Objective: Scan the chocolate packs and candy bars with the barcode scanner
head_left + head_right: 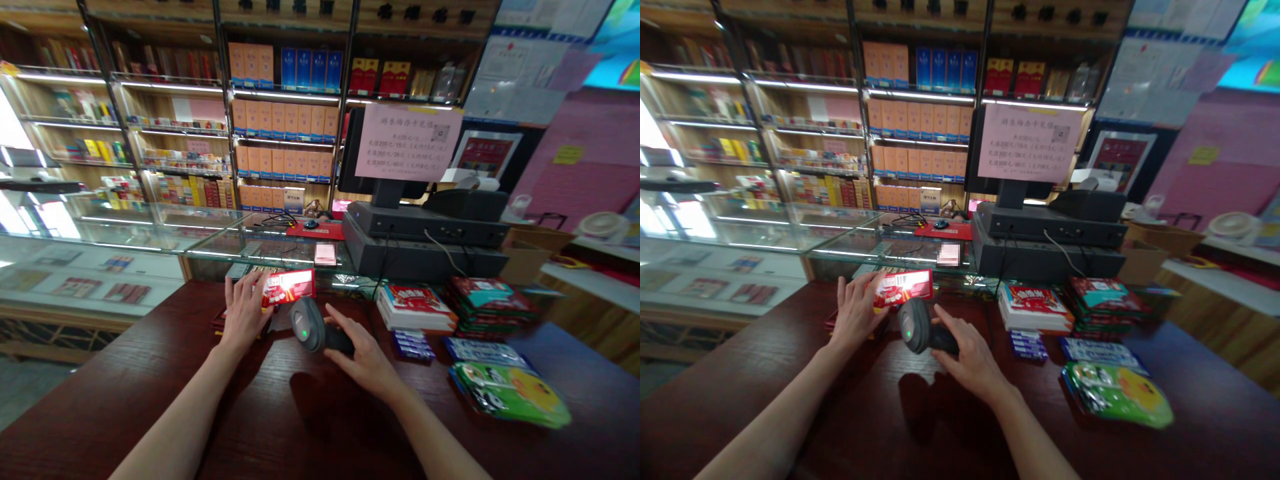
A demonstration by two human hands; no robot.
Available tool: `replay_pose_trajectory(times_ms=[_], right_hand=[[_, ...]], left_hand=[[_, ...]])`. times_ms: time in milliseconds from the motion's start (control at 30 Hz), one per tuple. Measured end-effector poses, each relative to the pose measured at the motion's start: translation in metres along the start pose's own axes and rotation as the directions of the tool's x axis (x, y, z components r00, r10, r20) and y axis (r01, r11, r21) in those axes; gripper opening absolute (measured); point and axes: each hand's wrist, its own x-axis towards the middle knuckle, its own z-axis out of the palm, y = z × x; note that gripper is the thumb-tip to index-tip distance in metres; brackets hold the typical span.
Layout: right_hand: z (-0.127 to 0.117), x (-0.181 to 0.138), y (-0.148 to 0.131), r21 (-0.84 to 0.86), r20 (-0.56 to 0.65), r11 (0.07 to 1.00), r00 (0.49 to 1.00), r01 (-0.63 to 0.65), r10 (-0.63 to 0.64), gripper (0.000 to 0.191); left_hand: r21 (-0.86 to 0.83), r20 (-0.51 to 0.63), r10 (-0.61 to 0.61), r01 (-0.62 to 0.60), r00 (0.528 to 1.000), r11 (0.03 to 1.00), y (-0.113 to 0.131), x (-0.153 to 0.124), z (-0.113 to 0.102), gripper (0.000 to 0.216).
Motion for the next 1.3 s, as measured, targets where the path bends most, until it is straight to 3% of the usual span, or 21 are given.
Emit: replay_pose_trajectory(times_ms=[200, 433, 567, 867, 1000, 1067, 1200, 1300], right_hand=[[-0.001, -0.001, 0.001, -0.015, 0.023, 1.000, 1.000, -0.004, 0.005, 0.080], [-0.002, -0.004, -0.004, -0.089, 0.297, 0.996, 0.955, 0.019, 0.008, 0.080], [0.001, -0.005, -0.006, -0.119, 0.382, 0.993, 0.924, 0.022, 0.025, 0.080], [0.005, -0.006, -0.006, -0.128, 0.419, 0.991, 0.908, 0.031, 0.026, 0.079], [0.002, -0.006, -0.010, -0.111, 0.389, 0.994, 0.921, 0.016, 0.029, 0.084], [0.001, -0.005, -0.011, -0.076, 0.336, 0.997, 0.941, -0.002, 0.027, 0.075], [0.006, -0.002, 0.001, 0.043, 0.082, 0.992, 0.990, -0.118, 0.114, 0.049], [0.013, 0.002, 0.018, 0.183, -0.111, 0.964, 0.970, -0.194, 0.216, 0.047]], left_hand=[[-0.004, 0.000, -0.001, 0.001, 1.000, 1.000, 0.001, 0.000, -0.002, 0.077], [-0.016, -0.006, -0.005, 0.005, 1.000, 1.000, 0.000, 0.000, -0.001, 0.078], [-0.007, 0.000, -0.007, 0.007, 1.000, 1.000, 0.001, 0.000, -0.002, 0.078], [-0.014, -0.009, -0.013, 0.012, 1.000, 1.000, 0.002, 0.001, -0.002, 0.078], [-0.011, -0.004, -0.004, 0.004, 1.000, 1.000, 0.003, 0.001, -0.002, 0.075], [-0.017, 0.002, 0.010, -0.010, 1.000, 1.000, 0.003, 0.001, -0.003, 0.075], [-0.043, 0.011, 0.060, -0.059, 0.998, 0.997, 0.007, 0.001, -0.004, 0.073], [-0.069, 0.021, 0.092, -0.090, 0.996, 0.994, 0.013, 0.002, -0.005, 0.073]])
